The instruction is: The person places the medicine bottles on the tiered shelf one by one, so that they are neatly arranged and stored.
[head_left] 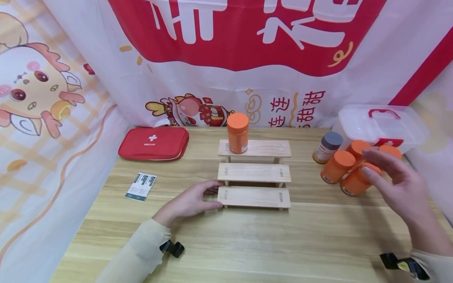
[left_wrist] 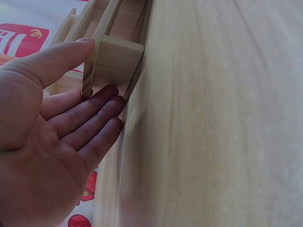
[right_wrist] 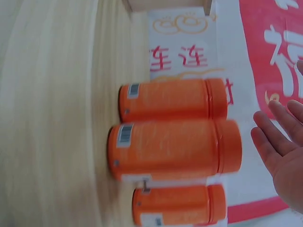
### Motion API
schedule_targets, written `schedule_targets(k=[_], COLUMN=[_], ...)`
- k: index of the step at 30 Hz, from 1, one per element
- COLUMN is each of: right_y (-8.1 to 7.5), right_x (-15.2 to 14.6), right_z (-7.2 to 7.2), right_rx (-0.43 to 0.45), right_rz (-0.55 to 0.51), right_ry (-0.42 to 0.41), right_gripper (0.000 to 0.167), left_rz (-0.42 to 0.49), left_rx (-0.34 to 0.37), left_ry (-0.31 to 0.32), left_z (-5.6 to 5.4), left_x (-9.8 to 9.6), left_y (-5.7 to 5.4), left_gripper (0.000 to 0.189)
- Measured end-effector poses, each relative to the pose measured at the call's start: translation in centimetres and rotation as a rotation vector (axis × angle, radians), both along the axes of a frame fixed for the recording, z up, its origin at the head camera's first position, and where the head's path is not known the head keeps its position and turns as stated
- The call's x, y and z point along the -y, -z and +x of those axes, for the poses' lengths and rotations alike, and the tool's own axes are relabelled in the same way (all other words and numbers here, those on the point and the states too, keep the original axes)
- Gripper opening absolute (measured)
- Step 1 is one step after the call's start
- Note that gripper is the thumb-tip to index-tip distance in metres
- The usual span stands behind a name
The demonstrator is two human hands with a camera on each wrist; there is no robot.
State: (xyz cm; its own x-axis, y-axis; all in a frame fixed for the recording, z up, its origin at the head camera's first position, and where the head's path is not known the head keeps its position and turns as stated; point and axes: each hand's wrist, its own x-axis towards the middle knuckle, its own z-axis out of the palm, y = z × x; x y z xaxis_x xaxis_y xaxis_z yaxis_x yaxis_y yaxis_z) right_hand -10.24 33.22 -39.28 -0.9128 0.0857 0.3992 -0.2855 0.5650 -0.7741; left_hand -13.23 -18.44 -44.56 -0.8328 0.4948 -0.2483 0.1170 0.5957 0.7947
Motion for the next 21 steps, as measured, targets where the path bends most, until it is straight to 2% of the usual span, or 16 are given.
schedule_targets(k=[9,16,21], right_y=[1.5,2.4,3.0], right_x=[-2.5,-3.6,-4.1], right_z=[0.5,0.9,0.9], right_rx=[0.036,0.188,0.261], right_rz=[-0.046,-0.09,-0.099], right_ry=[0.041,0.16,0.163], right_gripper=[0.05,0.052,0.054], left_rz=[-0.003,0.0,0.001], left_rx=[-0.008,-0.012,-0.002], left_ry=[0.005,0.006,0.002], left_z=[0.0,0.0,0.0], left_x=[0.0,0.0,0.0], left_y=[0.0,0.1,0.1], left_gripper=[0.069,0.068,0.068])
